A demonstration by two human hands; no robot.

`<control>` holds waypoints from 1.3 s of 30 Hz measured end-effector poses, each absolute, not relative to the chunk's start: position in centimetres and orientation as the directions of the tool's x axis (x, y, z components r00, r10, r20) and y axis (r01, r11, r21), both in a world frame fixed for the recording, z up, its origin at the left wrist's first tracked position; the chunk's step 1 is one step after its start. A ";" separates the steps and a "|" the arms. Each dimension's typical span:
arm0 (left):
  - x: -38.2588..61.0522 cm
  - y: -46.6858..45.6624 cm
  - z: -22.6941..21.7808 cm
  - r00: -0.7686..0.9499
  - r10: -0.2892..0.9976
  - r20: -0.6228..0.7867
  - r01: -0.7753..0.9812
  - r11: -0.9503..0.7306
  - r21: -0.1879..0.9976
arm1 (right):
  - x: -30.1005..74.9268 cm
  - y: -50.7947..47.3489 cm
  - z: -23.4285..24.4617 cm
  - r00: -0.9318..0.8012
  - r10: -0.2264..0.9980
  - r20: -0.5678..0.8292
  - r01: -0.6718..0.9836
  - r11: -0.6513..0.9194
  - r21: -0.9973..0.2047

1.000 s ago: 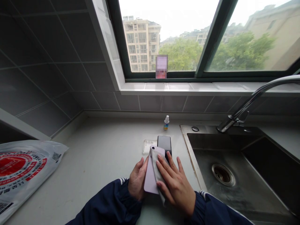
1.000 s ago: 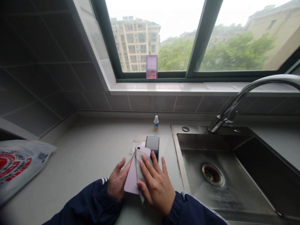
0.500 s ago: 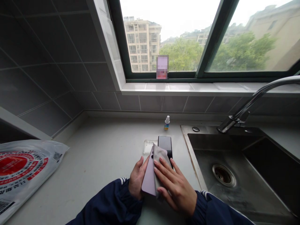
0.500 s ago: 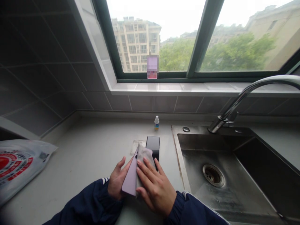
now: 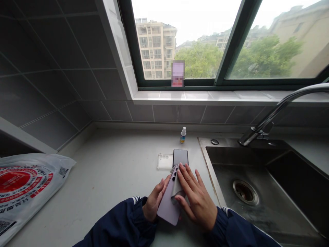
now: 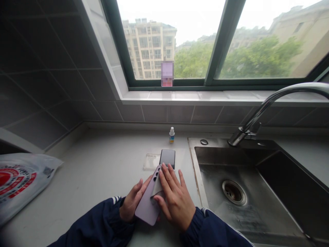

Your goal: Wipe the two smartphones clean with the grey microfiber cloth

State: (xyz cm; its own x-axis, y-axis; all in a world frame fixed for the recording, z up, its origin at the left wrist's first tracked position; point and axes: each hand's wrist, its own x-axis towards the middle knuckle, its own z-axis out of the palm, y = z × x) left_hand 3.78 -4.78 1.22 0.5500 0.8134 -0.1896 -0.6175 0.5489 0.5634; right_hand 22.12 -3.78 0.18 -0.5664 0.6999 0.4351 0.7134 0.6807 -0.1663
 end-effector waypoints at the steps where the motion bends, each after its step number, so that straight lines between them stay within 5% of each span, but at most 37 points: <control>1: 3.7 -4.8 1.0 0.547 0.816 -0.188 -0.615 0.544 0.571 | 22.1 -3.8 0.2 -0.564 0.701 0.437 0.714 0.680 -0.168; 13: 3.7 -4.9 0.8 0.626 0.762 -0.163 -0.502 0.555 0.664 | 22.3 -3.8 0.7 -0.519 0.674 0.526 0.642 0.713 -0.281; 26: 3.9 -5.0 0.9 0.583 0.792 -0.181 -0.503 0.527 0.685 | 22.1 -4.0 0.5 -0.603 0.631 0.487 0.625 0.754 -0.202; 39: 3.9 -4.0 1.3 0.458 0.852 -0.252 -0.721 0.522 0.455 | 20.5 -6.0 1.8 -0.800 0.518 0.304 0.505 0.854 -0.127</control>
State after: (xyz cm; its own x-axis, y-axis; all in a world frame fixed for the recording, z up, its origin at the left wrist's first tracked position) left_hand 3.90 -4.01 1.26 0.4579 0.8524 -0.2523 -0.7211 0.5222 0.4553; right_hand 20.48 -6.05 1.78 -0.7996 0.5177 0.3044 0.5047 0.8540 -0.1265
